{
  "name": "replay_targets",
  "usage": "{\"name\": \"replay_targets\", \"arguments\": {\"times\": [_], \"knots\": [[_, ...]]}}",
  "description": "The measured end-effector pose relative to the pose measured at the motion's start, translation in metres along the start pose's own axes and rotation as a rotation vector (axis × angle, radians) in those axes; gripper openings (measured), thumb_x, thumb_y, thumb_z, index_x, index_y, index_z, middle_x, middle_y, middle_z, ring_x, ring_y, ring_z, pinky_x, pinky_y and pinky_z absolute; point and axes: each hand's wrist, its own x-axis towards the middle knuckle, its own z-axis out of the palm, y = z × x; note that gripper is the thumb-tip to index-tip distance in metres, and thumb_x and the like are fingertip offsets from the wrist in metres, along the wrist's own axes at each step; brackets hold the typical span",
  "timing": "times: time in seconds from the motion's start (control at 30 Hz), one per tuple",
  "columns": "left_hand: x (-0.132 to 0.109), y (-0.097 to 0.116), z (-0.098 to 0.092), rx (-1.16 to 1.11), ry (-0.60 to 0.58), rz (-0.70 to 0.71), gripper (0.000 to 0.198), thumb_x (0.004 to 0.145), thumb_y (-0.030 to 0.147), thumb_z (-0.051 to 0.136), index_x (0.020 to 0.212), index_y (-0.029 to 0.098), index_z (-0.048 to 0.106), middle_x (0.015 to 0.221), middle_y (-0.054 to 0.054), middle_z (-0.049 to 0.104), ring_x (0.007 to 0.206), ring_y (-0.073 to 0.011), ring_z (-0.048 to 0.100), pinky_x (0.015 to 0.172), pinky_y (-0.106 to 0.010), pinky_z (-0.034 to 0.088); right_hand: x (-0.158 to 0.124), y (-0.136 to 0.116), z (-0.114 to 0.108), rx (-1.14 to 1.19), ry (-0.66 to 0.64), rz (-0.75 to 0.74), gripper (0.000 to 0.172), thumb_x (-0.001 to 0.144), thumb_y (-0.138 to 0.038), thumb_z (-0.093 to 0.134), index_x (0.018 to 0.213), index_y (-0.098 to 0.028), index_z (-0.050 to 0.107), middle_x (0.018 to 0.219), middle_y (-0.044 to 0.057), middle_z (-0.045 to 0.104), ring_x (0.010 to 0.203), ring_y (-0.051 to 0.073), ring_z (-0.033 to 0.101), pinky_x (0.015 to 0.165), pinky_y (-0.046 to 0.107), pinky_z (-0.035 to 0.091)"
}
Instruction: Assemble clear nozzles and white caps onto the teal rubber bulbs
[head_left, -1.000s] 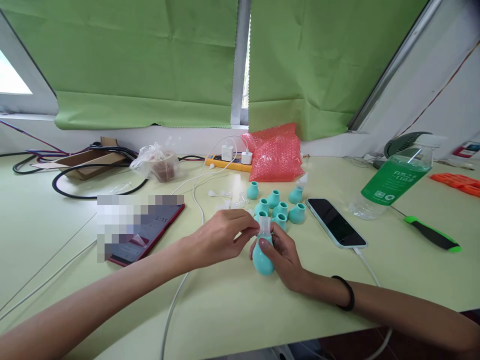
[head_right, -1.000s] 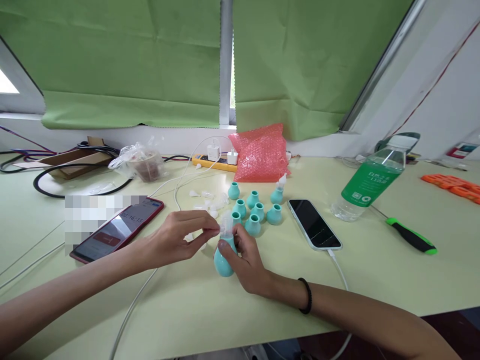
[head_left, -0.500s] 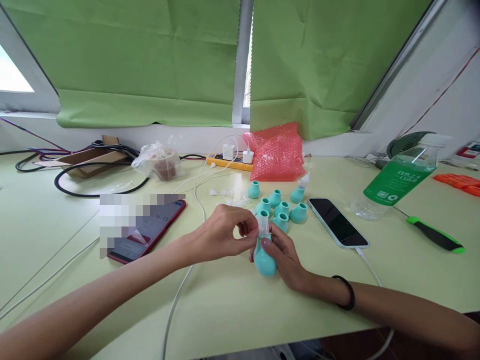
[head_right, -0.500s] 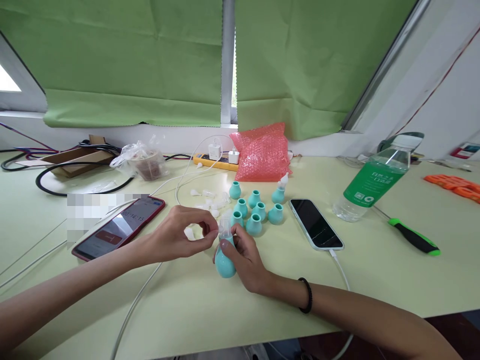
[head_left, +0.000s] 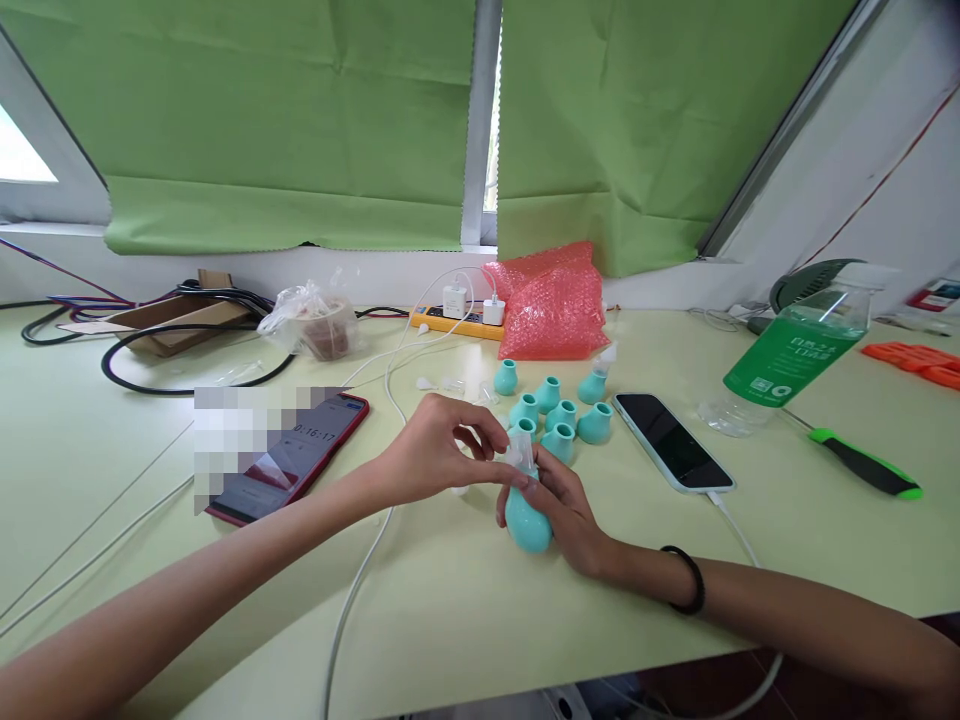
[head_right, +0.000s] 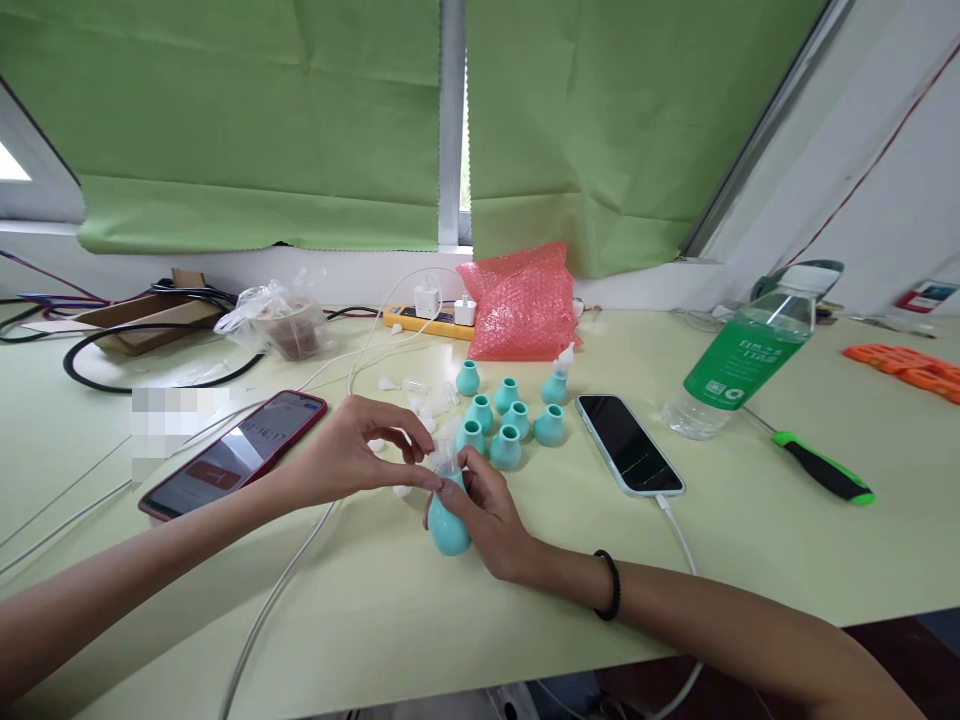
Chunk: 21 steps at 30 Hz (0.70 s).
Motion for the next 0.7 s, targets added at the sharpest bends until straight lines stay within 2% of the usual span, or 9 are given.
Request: {"name": "replay_targets", "arguments": {"times": [0.1,0.2,0.37,0.47,0.57,0.63,0.7], "knots": [[0.0,0.001,0.0,0.004,0.006,-0.004,0.016,0.064,0.025,0.064,0.068,0.009,0.065,0.064,-0.005,0.064,0.057,-0.0092,0.053,0.054,-0.02,0.046,-0.001,0.0,-0.001,-0.012,0.005,0.001,0.024,0.078,-0.041,0.047,0.08,-0.019,0.038,0.058,-0.002,0.054,0.054,0.012,0.052,0.05,0.024,0.04],[0.0,0.001,-0.002,-0.012,-0.073,-0.01,0.017,0.069,0.025,0.059,0.072,0.01,0.067,0.063,-0.004,0.064,0.055,-0.0091,0.053,0.048,-0.019,0.044,-0.001,0.001,-0.001,-0.022,0.01,0.014,0.025,0.078,-0.042,0.047,0.082,-0.019,0.038,0.059,-0.002,0.054,0.053,0.012,0.051,0.05,0.025,0.039],[-0.002,0.003,-0.004,0.016,-0.029,0.001,0.011,0.064,0.017,0.06,0.068,0.01,0.067,0.064,-0.004,0.065,0.056,-0.0108,0.056,0.053,-0.022,0.048,-0.003,0.003,-0.002,-0.054,0.017,0.007,0.024,0.078,-0.042,0.047,0.083,-0.019,0.039,0.061,-0.001,0.054,0.056,0.012,0.051,0.052,0.026,0.039],[0.002,-0.002,-0.008,-0.182,-0.129,-0.132,0.008,0.057,0.014,0.064,0.064,0.01,0.067,0.057,-0.003,0.064,0.05,-0.01,0.055,0.048,-0.021,0.048,-0.005,0.004,-0.002,-0.091,-0.02,-0.034,0.025,0.077,-0.042,0.048,0.083,-0.019,0.039,0.062,0.0,0.055,0.056,0.012,0.05,0.053,0.026,0.039],[0.01,-0.013,-0.018,-0.402,-0.225,-0.238,0.003,0.057,0.012,0.063,0.058,0.011,0.065,0.052,-0.002,0.063,0.043,-0.0073,0.053,0.044,-0.019,0.046,-0.007,0.005,-0.002,-0.09,-0.015,-0.096,0.024,0.08,-0.041,0.043,0.086,-0.019,0.039,0.063,0.001,0.055,0.054,0.012,0.047,0.051,0.025,0.037],[0.014,-0.02,-0.026,-0.377,-0.183,-0.226,0.003,0.057,0.011,0.062,0.057,0.011,0.065,0.053,-0.002,0.063,0.043,-0.0069,0.053,0.045,-0.019,0.046,-0.008,0.005,-0.003,-0.106,0.002,-0.143,0.022,0.081,-0.04,0.041,0.086,-0.019,0.039,0.064,0.001,0.056,0.053,0.011,0.046,0.051,0.025,0.037],[0.017,-0.027,-0.031,-0.172,-0.099,-0.159,0.006,0.057,0.013,0.063,0.062,0.011,0.066,0.058,-0.002,0.064,0.05,-0.0085,0.056,0.05,-0.019,0.047,-0.008,0.006,-0.004,-0.165,0.001,-0.16,0.019,0.08,-0.037,0.044,0.082,-0.019,0.04,0.064,0.001,0.055,0.055,0.011,0.046,0.052,0.025,0.037]]}}
